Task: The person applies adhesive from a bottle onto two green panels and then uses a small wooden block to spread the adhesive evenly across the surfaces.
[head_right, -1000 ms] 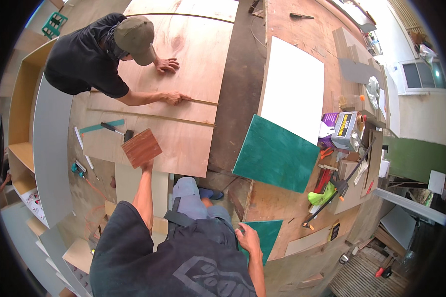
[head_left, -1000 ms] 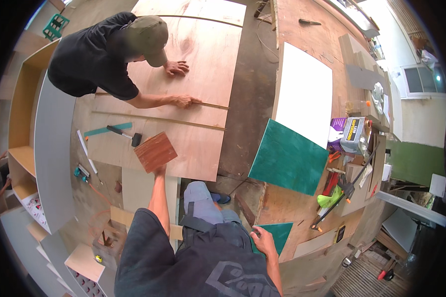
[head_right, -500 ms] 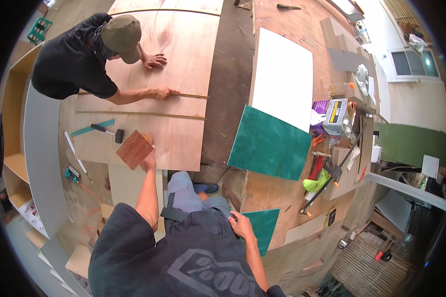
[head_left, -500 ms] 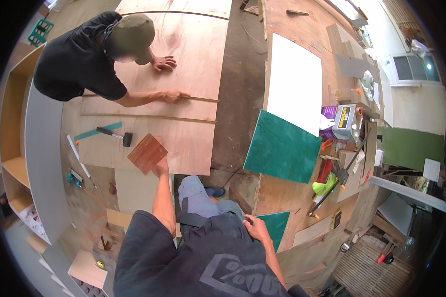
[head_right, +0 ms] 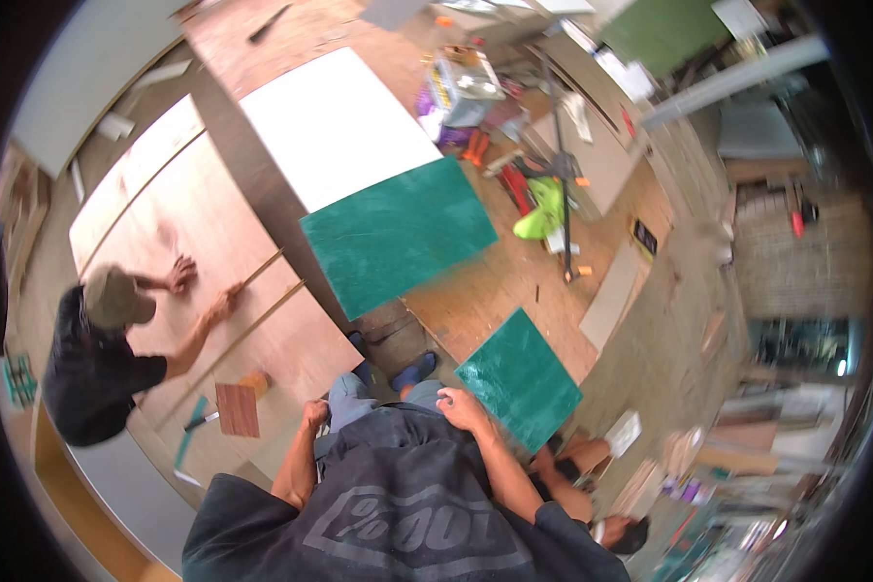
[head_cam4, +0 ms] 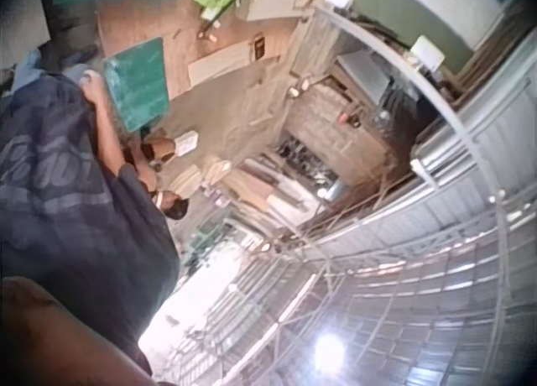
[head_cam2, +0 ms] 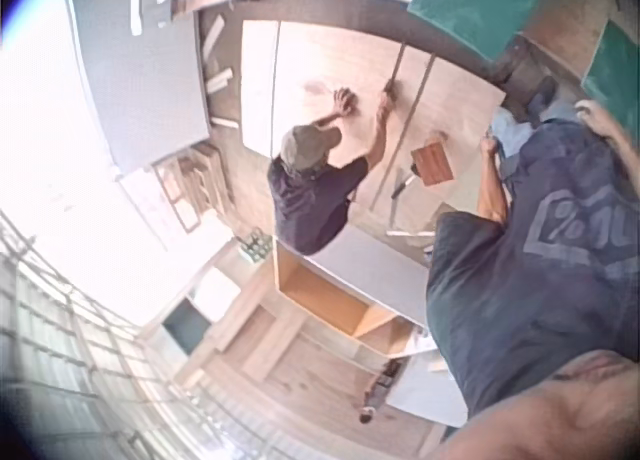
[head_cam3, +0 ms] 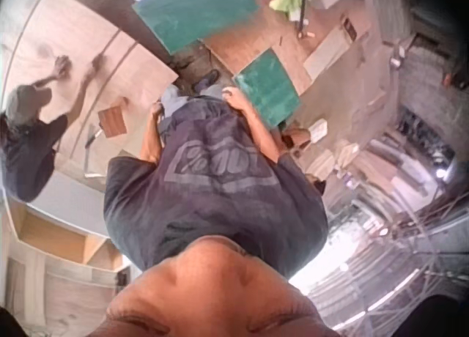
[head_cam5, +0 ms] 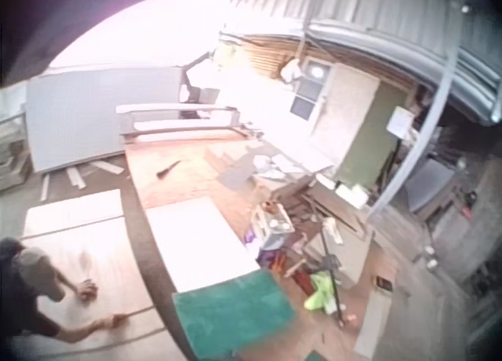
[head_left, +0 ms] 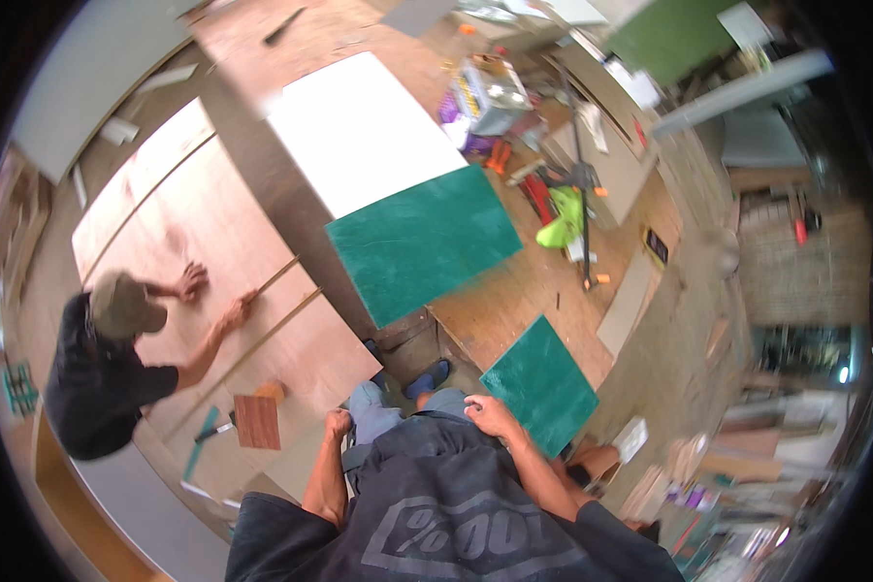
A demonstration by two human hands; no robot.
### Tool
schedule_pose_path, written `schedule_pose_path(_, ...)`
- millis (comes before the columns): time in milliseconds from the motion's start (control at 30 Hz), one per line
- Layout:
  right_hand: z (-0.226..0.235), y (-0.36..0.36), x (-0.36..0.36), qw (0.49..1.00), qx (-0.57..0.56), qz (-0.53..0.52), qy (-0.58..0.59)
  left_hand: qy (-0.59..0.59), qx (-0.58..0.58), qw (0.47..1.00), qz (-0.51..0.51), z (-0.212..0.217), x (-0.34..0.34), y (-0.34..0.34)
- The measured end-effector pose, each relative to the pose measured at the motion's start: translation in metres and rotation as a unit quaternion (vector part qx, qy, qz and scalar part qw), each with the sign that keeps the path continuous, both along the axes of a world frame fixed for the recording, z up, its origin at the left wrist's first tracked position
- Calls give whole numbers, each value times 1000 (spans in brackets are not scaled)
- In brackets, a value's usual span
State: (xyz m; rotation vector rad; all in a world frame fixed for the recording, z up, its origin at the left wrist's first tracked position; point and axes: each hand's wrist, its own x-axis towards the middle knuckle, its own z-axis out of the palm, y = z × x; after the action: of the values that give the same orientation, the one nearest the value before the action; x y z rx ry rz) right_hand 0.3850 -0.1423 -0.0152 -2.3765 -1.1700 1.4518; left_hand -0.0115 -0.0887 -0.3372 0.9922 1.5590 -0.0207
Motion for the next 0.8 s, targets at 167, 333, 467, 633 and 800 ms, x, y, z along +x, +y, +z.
schedule_pose_path(167,-25,-85,-8,985,38,-167,9,-114,-107,981,114,28,-9,89)
schedule_pose_path(333,-60,-171,-28,944,70,-319,34,-148,-80,986,1,52,18,154)
schedule_pose_path(467,-62,-211,-43,905,80,-414,-44,-53,-58,991,-108,85,79,166)
schedule_pose_path(633,-75,-266,-42,854,82,-513,-17,-75,-30,979,-188,116,158,148)
schedule_pose_path(800,-109,-338,11,676,229,-697,-74,-244,11,944,-222,166,267,100)
